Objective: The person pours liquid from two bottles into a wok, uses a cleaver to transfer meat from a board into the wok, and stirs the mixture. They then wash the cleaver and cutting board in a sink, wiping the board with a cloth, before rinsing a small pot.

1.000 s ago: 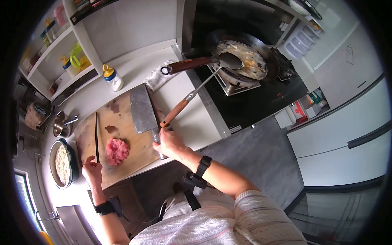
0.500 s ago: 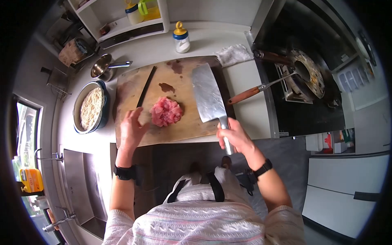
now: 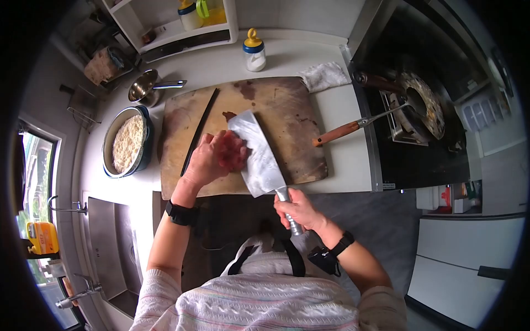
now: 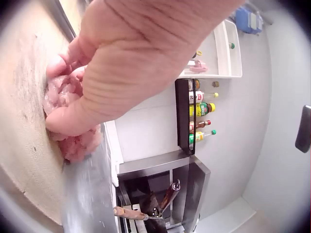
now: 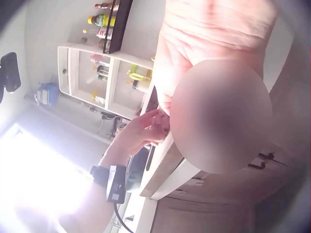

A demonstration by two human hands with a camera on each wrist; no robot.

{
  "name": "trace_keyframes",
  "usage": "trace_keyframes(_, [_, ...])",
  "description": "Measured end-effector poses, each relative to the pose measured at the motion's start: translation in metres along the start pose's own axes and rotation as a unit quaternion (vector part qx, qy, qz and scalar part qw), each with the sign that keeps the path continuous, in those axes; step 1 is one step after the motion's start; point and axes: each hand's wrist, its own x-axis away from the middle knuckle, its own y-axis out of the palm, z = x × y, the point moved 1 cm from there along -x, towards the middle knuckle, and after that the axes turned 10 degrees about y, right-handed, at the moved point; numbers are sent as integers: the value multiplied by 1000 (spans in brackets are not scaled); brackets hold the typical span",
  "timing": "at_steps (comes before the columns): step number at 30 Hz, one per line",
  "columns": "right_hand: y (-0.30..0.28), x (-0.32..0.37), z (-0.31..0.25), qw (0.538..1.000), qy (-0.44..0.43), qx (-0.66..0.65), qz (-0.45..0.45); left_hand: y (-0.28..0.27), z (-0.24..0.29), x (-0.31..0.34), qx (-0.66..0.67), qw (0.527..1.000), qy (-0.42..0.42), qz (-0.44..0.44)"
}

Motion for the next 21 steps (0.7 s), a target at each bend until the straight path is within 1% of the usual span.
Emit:
trace_keyframes(1, [5, -2, 0, 1000, 1, -13, -19, -1, 2, -1, -1, 1000, 1, 0])
trace_keyframes(3, [8, -8, 2, 999, 17, -1, -42, -5, 6, -3, 73, 996, 43, 32])
trace_keyframes(4, [10, -8, 0, 999, 15, -1, -41, -7, 6, -3, 72, 996, 45, 32])
trace_keyframes(6, [14, -6, -4, 999, 15, -12, -47, -11, 6, 1, 116, 991, 53, 27])
trace_keyframes(7, [15, -6, -5, 999, 10, -15, -40, -7, -2, 3, 118, 991, 62, 26])
trace_keyframes(8, [16, -6, -4, 998, 18, -27, -53, 5, -17, 2, 231, 972, 16, 24])
trace_keyframes(9, [14, -4, -4, 997, 23, -40, -57, 15, -23, -1, 346, 938, -23, 14])
trace_keyframes(10, [14, -1, -5, 996, 28, -54, -72, 16, -14, -4, 358, 934, 5, 2])
trace_keyframes(11, [12, 2, -5, 995, 19, -52, -88, 10, 0, -1, 404, 914, 25, 32])
trace_keyframes(13, [9, 11, -11, 996, 13, -33, -78, 1, 12, 8, 490, 865, 53, 88])
trace_keyframes(15, [2, 21, -13, 996, 13, -36, -83, 14, -11, 7, 317, 942, 67, 85])
trace_keyframes(16, [-3, 28, -17, 996, 14, -33, -85, 7, 4, 11, 263, 957, 49, 109])
trace_keyframes(17, [-7, 35, -20, 995, 14, -30, -89, 6, 8, 9, 265, 958, 31, 102])
trace_keyframes(19, [-20, 50, -27, 995, 0, -29, -96, -14, 48, 6, 263, 957, -24, 116])
trace_keyframes(20, [-28, 59, -30, 994, -12, -19, -109, -17, 63, 5, 260, 958, -17, 117])
trace_keyframes(21, [-37, 70, -34, 992, -23, -9, -123, -18, 77, 3, 236, 961, 9, 143])
